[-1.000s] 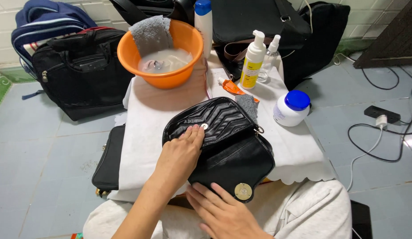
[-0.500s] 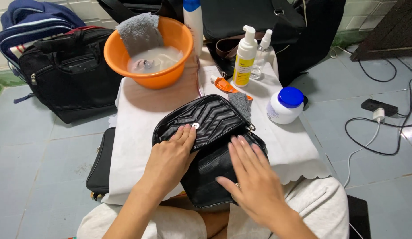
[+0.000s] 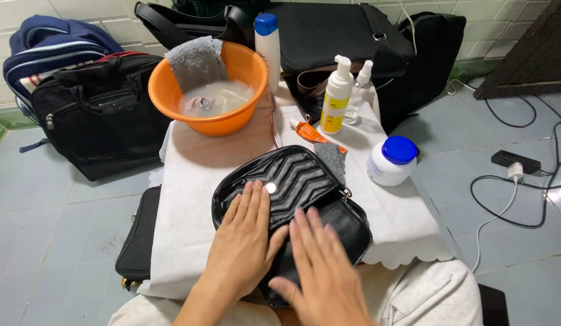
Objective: Applying leather conditioning cream to a black handbag and rubbing it into the surface by hand.
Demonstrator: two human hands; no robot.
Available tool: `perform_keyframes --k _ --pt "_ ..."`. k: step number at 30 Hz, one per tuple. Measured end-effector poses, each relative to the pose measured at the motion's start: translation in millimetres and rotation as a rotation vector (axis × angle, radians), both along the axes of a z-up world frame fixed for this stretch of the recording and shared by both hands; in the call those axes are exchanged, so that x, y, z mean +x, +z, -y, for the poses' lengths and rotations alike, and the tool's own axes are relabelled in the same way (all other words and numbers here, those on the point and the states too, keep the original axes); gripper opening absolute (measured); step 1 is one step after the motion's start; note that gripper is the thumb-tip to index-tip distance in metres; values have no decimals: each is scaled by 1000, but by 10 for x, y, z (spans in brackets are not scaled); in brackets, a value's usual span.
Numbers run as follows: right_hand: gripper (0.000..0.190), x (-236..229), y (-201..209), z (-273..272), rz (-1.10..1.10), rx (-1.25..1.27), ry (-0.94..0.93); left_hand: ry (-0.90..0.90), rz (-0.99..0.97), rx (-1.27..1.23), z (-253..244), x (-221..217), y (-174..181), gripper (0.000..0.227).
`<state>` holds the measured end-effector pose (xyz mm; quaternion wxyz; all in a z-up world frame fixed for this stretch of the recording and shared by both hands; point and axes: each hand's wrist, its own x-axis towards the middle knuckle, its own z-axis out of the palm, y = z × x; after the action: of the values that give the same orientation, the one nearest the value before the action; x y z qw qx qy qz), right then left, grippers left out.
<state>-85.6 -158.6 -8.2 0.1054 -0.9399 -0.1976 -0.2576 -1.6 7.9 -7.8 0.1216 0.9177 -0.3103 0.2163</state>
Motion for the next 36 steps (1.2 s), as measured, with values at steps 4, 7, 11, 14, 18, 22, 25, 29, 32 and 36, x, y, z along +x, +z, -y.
perform_keyframes --k 4,7,11,14,18,22,25,29,32,36 --pt "90 466 14 219 -44 -241 -54 15 78 33 8 36 -72 71" --pt "88 797 99 265 -171 -182 -39 -3 130 137 -5 54 -144 74" --pt "87 1070 99 192 -207 -167 -50 -38 109 80 -43 57 -177 60" --pt "78 821 221 35 -222 -84 3 -38 119 126 -57 74 -239 59" --pt "69 512 307 115 -228 -60 38 -19 137 168 -36 67 -262 70" --pt "74 805 199 295 -151 -152 -69 -55 100 98 -137 -38 -69 55" --pt "79 1045 218 256 -152 -198 -46 -109 -7 -1 -247 -97 69 48" --pt "80 1092 318 139 -264 -168 203 -146 -55 -74 -274 -64 83 45" --pt "68 877 518 142 -345 -25 353 -108 -41 -48 -246 -61 40 50" --pt "59 700 606 280 -444 69 315 59 -36 -68 -233 -76 -16 69"
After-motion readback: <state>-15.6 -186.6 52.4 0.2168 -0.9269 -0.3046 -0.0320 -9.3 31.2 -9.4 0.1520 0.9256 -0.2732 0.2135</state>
